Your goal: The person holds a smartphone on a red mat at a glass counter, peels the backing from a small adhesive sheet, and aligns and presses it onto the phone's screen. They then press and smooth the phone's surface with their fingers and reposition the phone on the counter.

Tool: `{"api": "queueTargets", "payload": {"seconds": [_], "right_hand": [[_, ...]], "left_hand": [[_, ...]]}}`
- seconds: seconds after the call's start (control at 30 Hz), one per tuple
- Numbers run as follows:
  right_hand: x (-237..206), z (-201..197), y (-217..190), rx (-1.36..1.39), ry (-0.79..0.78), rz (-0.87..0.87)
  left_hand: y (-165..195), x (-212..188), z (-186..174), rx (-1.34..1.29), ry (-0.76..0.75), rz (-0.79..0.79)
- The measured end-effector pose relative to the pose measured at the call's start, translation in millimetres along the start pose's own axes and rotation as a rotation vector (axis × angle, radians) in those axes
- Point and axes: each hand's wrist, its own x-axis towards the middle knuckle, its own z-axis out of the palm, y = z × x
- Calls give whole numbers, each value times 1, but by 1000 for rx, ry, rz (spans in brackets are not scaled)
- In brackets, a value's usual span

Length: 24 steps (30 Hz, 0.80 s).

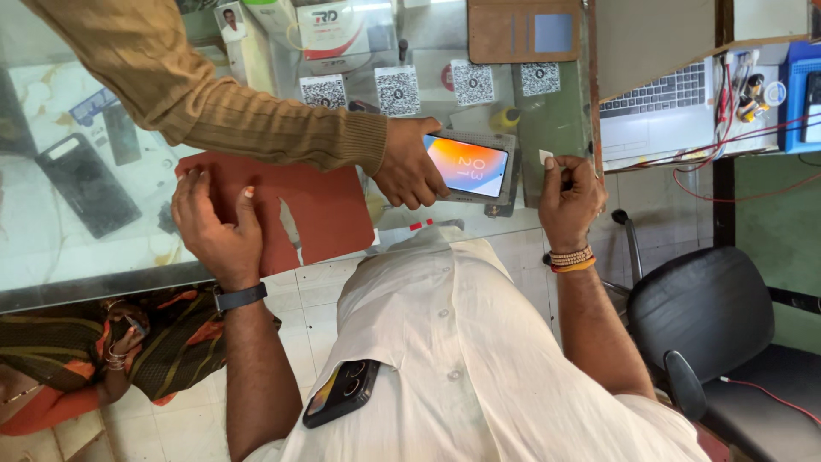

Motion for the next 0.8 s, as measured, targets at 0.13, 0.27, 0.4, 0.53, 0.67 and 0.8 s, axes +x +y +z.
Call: {"api": "queueTargets", "payload": {"seconds": [0.13, 0.27, 0.4, 0.53, 0.67, 0.8], "right_hand": [[1, -1, -1, 22, 3, 3], [1, -1, 0, 6, -4, 4], [0, -2, 6, -2, -18, -10], [-3, -1, 11, -7, -15, -1], [-4, 0, 14, 0, 3, 3], [-5, 0, 14, 31, -3, -6]], "left_hand": [[3, 1, -1, -12, 8, 0], [4, 4, -3, -16, 14, 15], [4, 4, -4, -18, 20, 18], [3, 3, -4, -12, 21, 17], [1, 3, -3, -15, 28, 14], [-1, 1, -3, -2, 22, 19]]}}
